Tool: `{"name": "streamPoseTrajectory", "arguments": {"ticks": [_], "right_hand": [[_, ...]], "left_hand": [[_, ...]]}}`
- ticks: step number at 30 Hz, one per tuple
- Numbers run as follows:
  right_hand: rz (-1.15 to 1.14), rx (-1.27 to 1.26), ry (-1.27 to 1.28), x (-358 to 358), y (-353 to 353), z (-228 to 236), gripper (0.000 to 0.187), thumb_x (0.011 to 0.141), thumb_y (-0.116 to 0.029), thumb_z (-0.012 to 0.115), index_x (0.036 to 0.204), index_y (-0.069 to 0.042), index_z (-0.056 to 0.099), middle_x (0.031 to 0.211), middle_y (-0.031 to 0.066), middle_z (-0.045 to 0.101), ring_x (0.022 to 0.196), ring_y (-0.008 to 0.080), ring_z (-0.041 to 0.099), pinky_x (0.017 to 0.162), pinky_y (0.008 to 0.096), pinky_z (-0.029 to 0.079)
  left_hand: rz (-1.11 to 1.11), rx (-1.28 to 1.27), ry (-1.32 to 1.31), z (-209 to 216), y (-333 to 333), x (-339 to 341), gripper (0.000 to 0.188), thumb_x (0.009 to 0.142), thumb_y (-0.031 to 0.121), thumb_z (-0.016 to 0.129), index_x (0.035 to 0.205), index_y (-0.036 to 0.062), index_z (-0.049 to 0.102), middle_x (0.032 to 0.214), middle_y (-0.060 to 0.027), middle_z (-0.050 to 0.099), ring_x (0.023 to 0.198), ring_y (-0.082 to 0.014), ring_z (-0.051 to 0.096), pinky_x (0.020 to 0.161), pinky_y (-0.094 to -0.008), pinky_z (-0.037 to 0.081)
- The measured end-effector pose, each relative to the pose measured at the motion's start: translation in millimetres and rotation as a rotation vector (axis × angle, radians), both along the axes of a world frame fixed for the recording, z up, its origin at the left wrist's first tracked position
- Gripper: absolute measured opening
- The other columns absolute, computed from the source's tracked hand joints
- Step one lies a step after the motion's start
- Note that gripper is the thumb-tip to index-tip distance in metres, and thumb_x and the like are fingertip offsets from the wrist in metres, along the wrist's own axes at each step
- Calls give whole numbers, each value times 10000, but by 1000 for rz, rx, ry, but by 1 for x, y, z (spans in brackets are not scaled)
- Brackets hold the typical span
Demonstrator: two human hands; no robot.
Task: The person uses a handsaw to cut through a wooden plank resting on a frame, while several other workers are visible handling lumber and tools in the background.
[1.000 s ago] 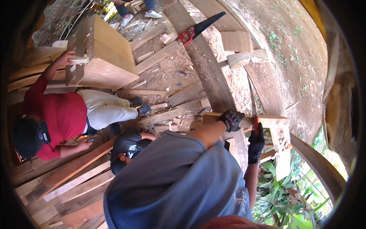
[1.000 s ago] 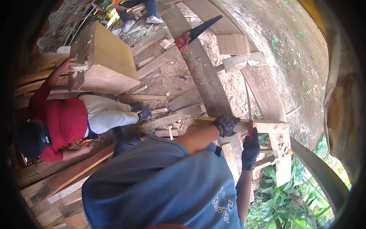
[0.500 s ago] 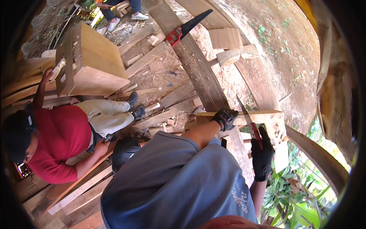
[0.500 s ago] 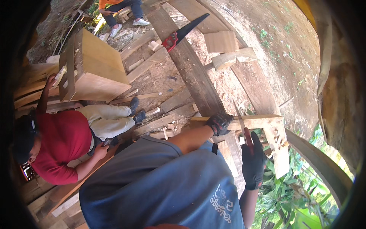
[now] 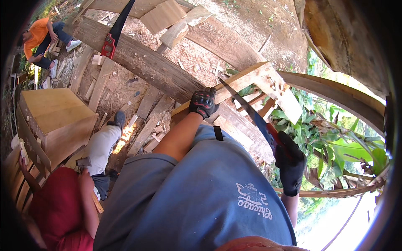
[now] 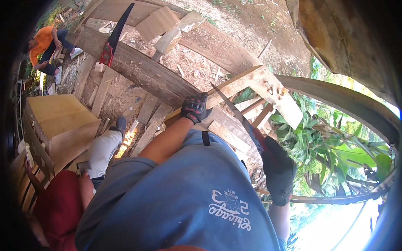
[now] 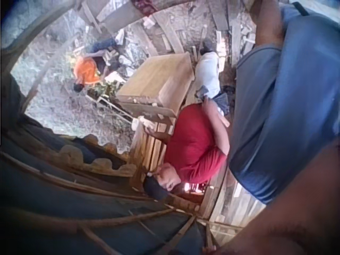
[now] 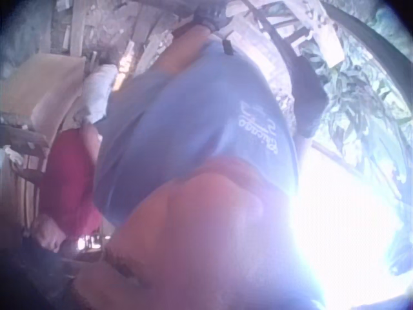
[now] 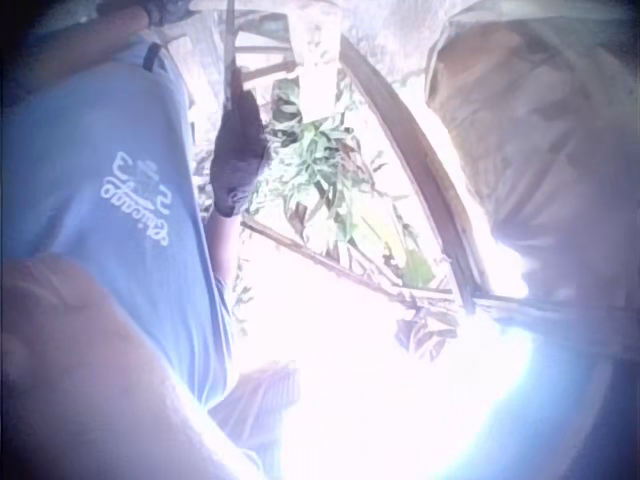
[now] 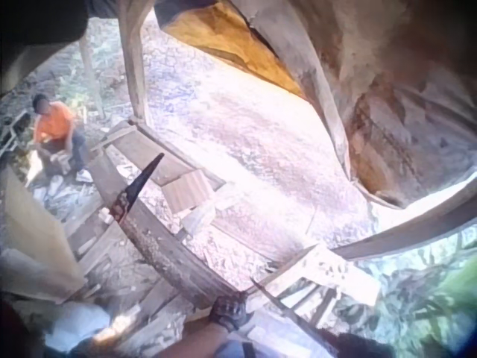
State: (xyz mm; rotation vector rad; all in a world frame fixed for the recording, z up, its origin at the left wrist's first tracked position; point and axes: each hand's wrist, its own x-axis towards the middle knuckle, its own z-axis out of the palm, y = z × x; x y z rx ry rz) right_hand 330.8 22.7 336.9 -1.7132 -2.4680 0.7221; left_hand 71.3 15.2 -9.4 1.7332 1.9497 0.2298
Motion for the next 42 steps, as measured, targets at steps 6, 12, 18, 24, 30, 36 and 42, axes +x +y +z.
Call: {"name": "streamPoseTrajectory", "arguments": {"ticks": [6,12,18,24,30,36,42], "right_hand": [[-72,-52,-20,1,1,29,369,997,-102,712,1365,-65,727,866,8,716,592,39,527,533,237,432],[32,36,-3,-21,9,26,318,981,-74,723,1298,-55,748,1027,106,801,719,135,693,661,302,550],[-108,-177,1,-48,2,35,304,975,16,663,1259,-51,748,1112,177,796,982,294,795,841,364,604],[-158,-105,-12,-26,0,33,313,947,5,712,1252,-56,753,1067,169,800,913,292,792,766,364,595],[-149,-132,-2,-1,-1,19,304,965,3,658,1243,-85,745,1145,114,801,887,273,789,751,368,617],[-154,-211,156,-2,10,17,362,975,25,650,1326,-48,700,1308,97,765,982,247,784,840,340,623],[-196,-254,260,24,4,10,429,954,50,648,1367,-63,681,1243,106,783,918,251,778,790,357,617]], "left_hand": [[-22,-72,2,25,4,-6,573,891,527,731,1255,94,643,999,-143,752,924,-316,750,821,-485,578],[-25,-51,31,11,4,-3,604,883,544,731,1270,91,627,1003,-144,749,924,-317,749,815,-481,573],[-11,-74,-9,12,6,-3,598,859,535,757,1249,100,626,1039,-154,739,931,-330,740,828,-481,573],[20,48,10,4,3,-1,618,853,534,765,1270,98,630,1081,-148,738,956,-347,741,860,-493,576],[-13,-66,10,12,11,1,637,855,528,769,1294,82,648,1121,-171,754,989,-350,747,902,-489,579],[-21,-97,90,5,12,6,692,856,582,763,1318,82,640,1096,-176,759,978,-356,745,855,-494,599],[-57,-200,178,15,17,9,764,857,628,740,1385,91,611,1176,-171,751,1044,-344,740,889,-492,594]]}}
